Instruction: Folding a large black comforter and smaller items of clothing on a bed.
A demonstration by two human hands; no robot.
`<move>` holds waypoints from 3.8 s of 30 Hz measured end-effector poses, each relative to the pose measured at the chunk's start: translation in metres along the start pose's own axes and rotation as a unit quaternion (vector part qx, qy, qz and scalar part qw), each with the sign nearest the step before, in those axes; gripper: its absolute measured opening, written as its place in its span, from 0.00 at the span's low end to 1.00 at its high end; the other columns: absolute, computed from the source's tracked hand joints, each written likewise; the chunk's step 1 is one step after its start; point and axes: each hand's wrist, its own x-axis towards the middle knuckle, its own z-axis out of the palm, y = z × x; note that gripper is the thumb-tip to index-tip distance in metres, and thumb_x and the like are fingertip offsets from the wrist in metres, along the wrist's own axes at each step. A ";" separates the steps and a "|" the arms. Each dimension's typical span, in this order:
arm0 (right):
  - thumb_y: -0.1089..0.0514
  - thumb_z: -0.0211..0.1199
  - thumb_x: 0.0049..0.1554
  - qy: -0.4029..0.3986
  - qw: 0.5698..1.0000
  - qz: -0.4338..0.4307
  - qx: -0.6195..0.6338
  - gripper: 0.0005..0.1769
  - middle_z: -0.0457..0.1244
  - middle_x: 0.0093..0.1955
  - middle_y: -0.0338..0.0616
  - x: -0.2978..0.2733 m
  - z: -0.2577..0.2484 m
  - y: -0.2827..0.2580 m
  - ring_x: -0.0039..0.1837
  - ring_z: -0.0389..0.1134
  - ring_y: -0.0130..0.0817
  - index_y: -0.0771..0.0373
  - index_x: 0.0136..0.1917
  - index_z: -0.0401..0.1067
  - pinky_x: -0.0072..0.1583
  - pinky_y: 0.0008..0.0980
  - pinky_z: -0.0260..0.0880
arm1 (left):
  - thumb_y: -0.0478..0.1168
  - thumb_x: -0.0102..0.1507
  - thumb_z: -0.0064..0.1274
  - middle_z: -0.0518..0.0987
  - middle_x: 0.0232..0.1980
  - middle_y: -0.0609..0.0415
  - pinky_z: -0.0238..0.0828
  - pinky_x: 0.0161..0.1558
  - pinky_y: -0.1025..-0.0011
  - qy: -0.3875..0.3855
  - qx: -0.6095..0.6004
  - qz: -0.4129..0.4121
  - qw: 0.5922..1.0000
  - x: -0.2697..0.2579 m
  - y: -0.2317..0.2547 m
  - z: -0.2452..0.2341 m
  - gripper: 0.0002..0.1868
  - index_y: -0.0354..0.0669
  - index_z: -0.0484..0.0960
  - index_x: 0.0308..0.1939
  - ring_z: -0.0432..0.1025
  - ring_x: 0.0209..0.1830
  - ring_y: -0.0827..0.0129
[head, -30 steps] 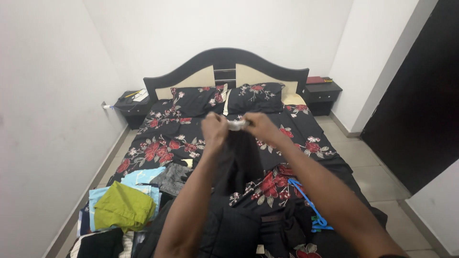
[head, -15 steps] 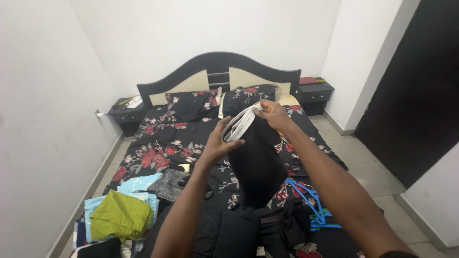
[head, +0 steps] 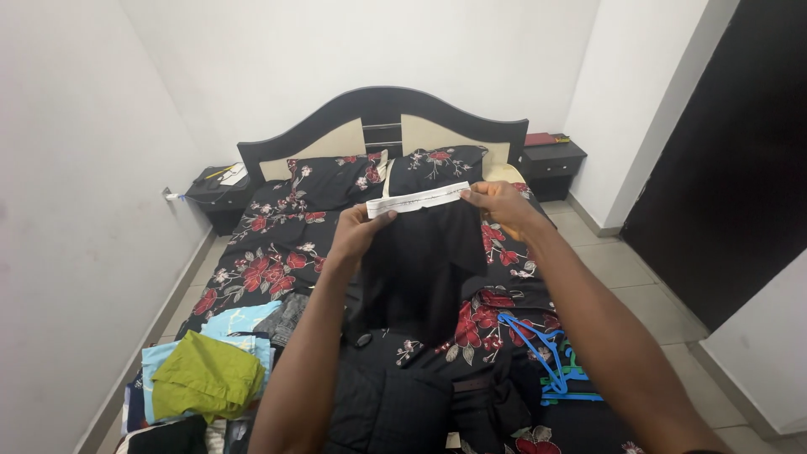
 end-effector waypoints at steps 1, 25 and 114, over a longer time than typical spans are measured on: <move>0.51 0.67 0.65 -0.015 1.000 -0.014 0.006 0.21 0.63 0.41 0.38 0.005 0.000 0.007 0.41 0.55 0.27 0.72 0.61 0.77 0.45 0.32 0.57 | 0.40 0.58 0.66 0.87 0.44 0.51 0.71 0.53 0.74 0.009 -0.003 0.005 1.000 0.000 0.000 -0.001 0.17 0.34 0.86 0.48 0.78 0.43 0.74; 0.60 0.62 0.59 -0.066 0.940 0.152 0.299 0.17 0.70 0.57 0.55 0.008 0.021 0.066 0.59 0.72 0.43 0.71 0.59 0.74 0.61 0.41 0.76 | 0.41 0.66 0.56 0.84 0.47 0.52 0.75 0.55 0.64 -0.012 -0.194 -0.179 0.965 -0.054 -0.094 -0.038 0.11 0.39 0.80 0.49 0.78 0.47 0.66; 0.62 0.74 0.51 -0.222 0.965 0.040 0.137 0.21 0.73 0.52 0.46 -0.071 0.196 0.119 0.55 0.73 0.33 0.71 0.57 0.78 0.62 0.34 0.70 | 0.58 0.60 0.66 0.82 0.42 0.36 0.75 0.44 0.59 0.247 0.331 -0.118 0.903 -0.125 -0.071 -0.040 0.34 0.24 0.80 0.48 0.79 0.44 0.50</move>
